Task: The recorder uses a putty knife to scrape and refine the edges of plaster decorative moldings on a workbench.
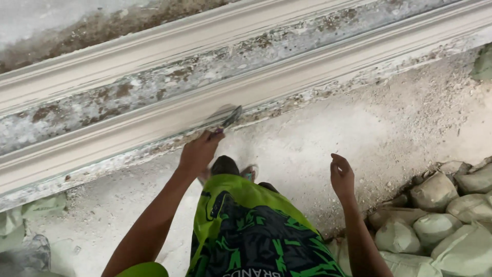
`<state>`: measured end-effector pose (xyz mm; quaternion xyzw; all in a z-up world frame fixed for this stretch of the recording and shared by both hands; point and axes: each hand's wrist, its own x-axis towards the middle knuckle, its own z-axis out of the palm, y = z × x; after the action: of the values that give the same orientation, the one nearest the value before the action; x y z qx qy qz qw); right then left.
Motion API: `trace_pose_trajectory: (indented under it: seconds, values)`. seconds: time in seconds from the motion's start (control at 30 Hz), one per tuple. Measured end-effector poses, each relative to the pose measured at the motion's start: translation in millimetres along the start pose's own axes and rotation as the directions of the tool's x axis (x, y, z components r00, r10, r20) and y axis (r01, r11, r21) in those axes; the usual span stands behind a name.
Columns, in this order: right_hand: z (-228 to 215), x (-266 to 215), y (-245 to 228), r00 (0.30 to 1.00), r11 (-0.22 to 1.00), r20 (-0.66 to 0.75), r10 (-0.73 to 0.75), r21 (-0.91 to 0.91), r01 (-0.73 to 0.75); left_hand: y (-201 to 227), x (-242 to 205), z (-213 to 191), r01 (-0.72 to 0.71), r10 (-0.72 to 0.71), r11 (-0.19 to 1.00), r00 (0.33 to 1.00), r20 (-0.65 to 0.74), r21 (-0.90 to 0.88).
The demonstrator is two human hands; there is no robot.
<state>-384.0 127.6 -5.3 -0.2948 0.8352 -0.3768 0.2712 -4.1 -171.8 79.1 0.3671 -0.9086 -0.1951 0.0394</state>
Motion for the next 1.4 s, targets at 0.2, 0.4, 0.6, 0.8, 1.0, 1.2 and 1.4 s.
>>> trace_pose_trajectory:
  seconds: [0.2,0.4,0.6,0.8,1.0,1.2,1.4]
  values:
    - [-9,30,22,0.989,0.934,0.091,0.114,0.329,-0.138,48,45,26,0.051,-0.057,0.996,0.995,0.086,0.073]
    - [-31,62,-48,0.991,0.935,0.108,0.082,0.336,-0.114,173,185,127,-0.093,0.086,0.985,0.995,-0.057,-0.142]
    - [-100,84,-22,0.999,0.959,0.042,0.03,0.279,-0.041,263,287,172,-0.191,0.19,0.972,0.982,-0.018,-0.136]
    - [-132,84,23,0.963,0.894,-0.038,0.267,0.384,-0.232,228,251,119,-0.196,0.203,0.962,0.979,0.019,-0.19]
    - [-103,123,56,0.903,0.741,0.19,0.384,0.521,-0.425,189,189,76,-0.107,0.108,0.994,0.99,0.085,-0.018]
    - [-35,222,-8,0.661,0.44,0.678,0.32,0.512,-0.738,213,208,78,0.029,-0.031,0.999,0.985,0.169,0.013]
    - [-7,283,21,0.649,0.604,0.734,0.199,0.43,-0.672,256,242,84,0.052,-0.062,0.996,0.986,0.157,0.069]
